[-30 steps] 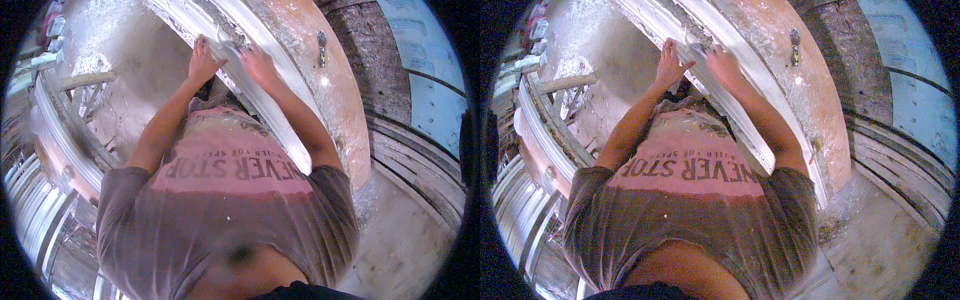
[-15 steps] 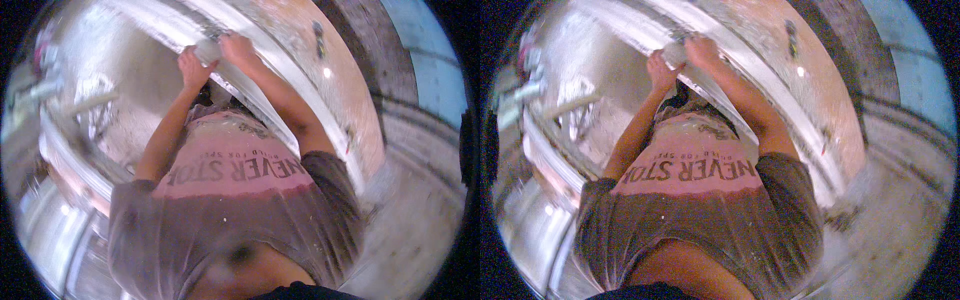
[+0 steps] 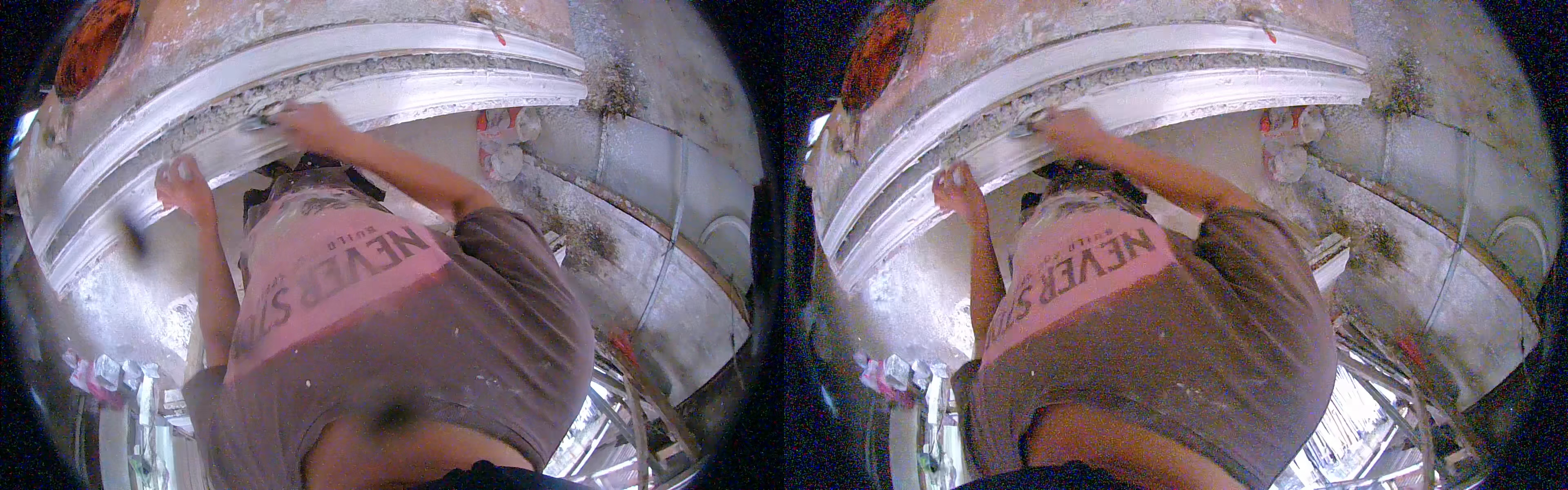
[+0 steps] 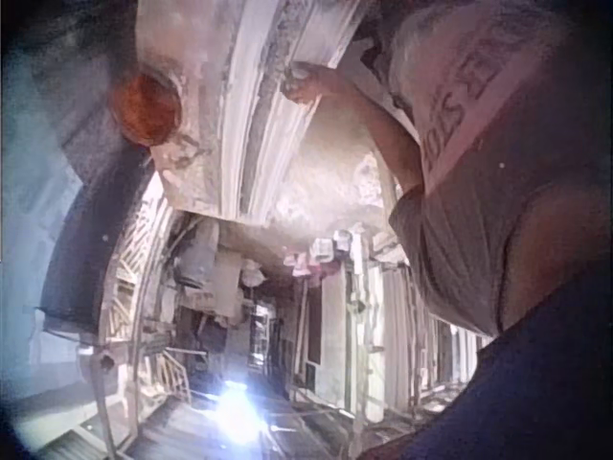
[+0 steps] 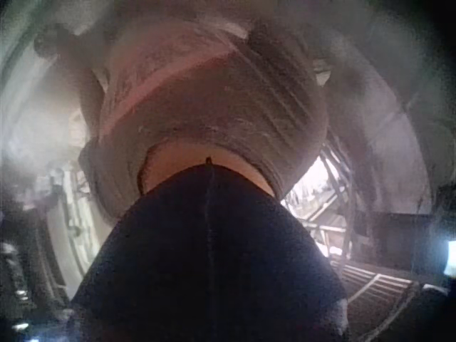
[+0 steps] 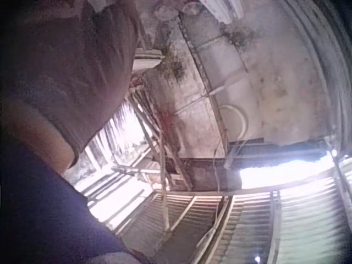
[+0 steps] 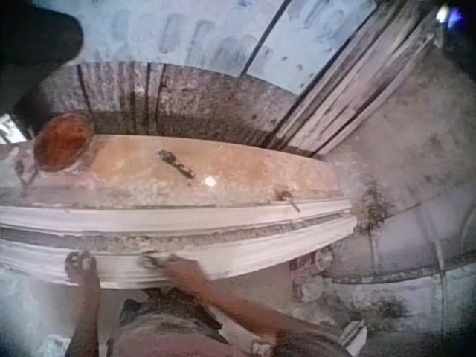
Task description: The person cleans a long white molding piece using a brush and a cloth. They scrub the surface and wipe it down repeatedly while moving along the length of the piece.
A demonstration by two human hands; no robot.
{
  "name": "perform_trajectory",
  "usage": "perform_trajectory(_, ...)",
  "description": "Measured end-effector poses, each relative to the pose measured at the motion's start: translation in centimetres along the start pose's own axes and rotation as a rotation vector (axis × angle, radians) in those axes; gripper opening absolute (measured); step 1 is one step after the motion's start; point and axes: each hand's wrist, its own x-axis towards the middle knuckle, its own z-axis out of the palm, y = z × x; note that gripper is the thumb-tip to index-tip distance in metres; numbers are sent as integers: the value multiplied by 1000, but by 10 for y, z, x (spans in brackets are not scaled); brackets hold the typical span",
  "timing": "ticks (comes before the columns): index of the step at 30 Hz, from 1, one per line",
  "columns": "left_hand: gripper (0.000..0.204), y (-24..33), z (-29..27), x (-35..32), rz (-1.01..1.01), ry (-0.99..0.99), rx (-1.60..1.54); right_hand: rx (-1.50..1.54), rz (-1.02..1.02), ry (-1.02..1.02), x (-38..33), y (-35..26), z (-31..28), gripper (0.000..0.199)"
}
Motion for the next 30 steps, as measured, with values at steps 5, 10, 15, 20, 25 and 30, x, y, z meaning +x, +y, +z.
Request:
perform_trajectory(5, 29, 47, 1, 32, 62, 35, -196, 33, 268, 225, -111, 81, -37, 27)
perform_trajectory(10, 32, 79, 13, 23, 13, -180, -483, -156, 388, 157, -168, 140, -88, 24)
perform_trajectory(15, 27, 124, 6, -6, -3, -134, -433, -157, 125, -26, -164, 198, -113, 26)
perform_trajectory(20, 33, 166, 11, -53, -68, -63, -261, -377, -126, -187, -106, 177, -130, 20)
perform_trajectory(25, 76, 212, 28, -98, -286, -131, -24, -307, -263, -224, -123, 232, -135, 22)
perform_trajectory(30, 82, 224, 28, -111, -322, -19, 3, -308, -424, -144, -52, 175, -81, 23)
